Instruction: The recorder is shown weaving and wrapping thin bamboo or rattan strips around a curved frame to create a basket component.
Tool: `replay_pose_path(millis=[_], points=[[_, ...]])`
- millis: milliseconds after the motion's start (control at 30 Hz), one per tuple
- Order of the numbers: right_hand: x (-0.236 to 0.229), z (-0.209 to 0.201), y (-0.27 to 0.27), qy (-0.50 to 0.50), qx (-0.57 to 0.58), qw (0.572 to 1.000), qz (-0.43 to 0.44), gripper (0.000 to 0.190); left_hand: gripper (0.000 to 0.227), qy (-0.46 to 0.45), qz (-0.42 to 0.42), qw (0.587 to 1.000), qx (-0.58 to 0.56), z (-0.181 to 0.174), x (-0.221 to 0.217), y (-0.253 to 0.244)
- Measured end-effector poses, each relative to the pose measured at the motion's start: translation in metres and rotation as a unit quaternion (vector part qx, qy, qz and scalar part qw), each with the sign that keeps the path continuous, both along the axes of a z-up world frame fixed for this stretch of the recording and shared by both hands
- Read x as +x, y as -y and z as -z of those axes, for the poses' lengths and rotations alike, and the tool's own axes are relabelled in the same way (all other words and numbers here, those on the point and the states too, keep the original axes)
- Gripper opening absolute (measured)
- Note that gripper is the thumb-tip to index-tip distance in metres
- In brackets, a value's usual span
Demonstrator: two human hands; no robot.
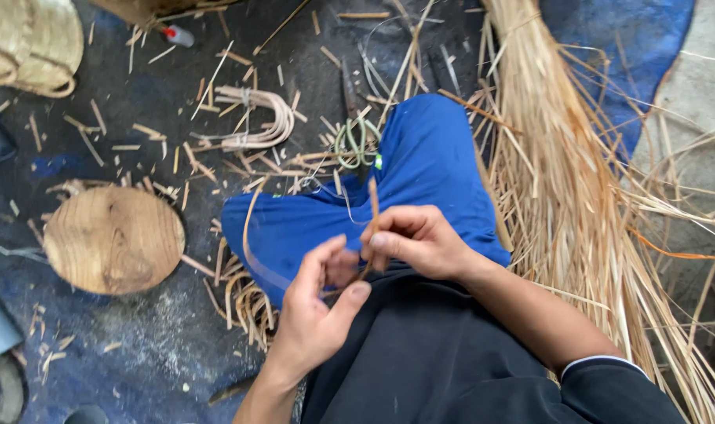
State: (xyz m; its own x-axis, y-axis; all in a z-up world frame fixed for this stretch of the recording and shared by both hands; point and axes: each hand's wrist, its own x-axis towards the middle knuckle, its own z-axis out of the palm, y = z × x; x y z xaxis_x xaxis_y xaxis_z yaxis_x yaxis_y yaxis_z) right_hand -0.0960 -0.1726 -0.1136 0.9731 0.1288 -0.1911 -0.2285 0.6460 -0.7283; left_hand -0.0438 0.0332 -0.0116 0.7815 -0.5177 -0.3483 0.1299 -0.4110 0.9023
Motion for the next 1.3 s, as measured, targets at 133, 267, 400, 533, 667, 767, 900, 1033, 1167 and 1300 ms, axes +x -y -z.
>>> replay_pose_path(millis=[133, 267, 400, 533, 667, 767, 900, 1033, 1167, 1300], points=[[-0.005, -0.003, -0.011, -0.009, -0.091, 0.990, -0.110, 0.016, 0.043, 0.026, -0.038, 0.998, -0.053, -0.001, 0.013, 0.007], [-0.002, -0.020, -0.010, 0.084, -0.232, 0.964, -0.099, 0.015, 0.011, -0.005, 0.003, 1.000, -0.028, 0.007, 0.019, 0.000], [0.007, -0.042, -0.014, 0.167, -0.382, 0.909, -0.014, 0.016, 0.012, -0.024, -0.037, 0.999, 0.002, 0.002, 0.023, 0.006], [0.009, -0.042, -0.010, 0.220, -0.514, 0.826, 0.065, 0.018, 0.009, 0.212, 0.032, 0.977, -0.010, -0.004, 0.028, 0.009], [0.011, -0.038, -0.001, 0.272, -0.633, 0.719, 0.091, 0.022, 0.009, 0.377, 0.085, 0.920, 0.073, -0.010, 0.041, -0.001], [0.010, -0.020, 0.017, 0.233, -0.684, 0.678, 0.135, 0.017, 0.013, 0.391, -0.036, 0.915, 0.092, -0.032, 0.049, -0.022], [-0.004, -0.008, 0.052, 0.120, -0.582, 0.775, 0.214, 0.010, 0.007, 0.405, -0.224, 0.882, 0.088, -0.030, 0.065, -0.045], [-0.016, -0.014, 0.070, 0.077, -0.297, 0.906, 0.293, 0.010, 0.048, 0.515, 0.086, 0.842, 0.135, -0.020, 0.061, 0.001], [-0.021, -0.014, 0.084, 0.082, -0.106, 0.921, 0.367, 0.011, 0.040, 0.357, 0.183, 0.916, 0.006, 0.032, 0.039, 0.018], [-0.031, -0.010, 0.094, 0.038, -0.048, 0.917, 0.394, 0.015, 0.019, 0.093, 0.154, 0.984, 0.015, 0.040, 0.024, 0.021]])
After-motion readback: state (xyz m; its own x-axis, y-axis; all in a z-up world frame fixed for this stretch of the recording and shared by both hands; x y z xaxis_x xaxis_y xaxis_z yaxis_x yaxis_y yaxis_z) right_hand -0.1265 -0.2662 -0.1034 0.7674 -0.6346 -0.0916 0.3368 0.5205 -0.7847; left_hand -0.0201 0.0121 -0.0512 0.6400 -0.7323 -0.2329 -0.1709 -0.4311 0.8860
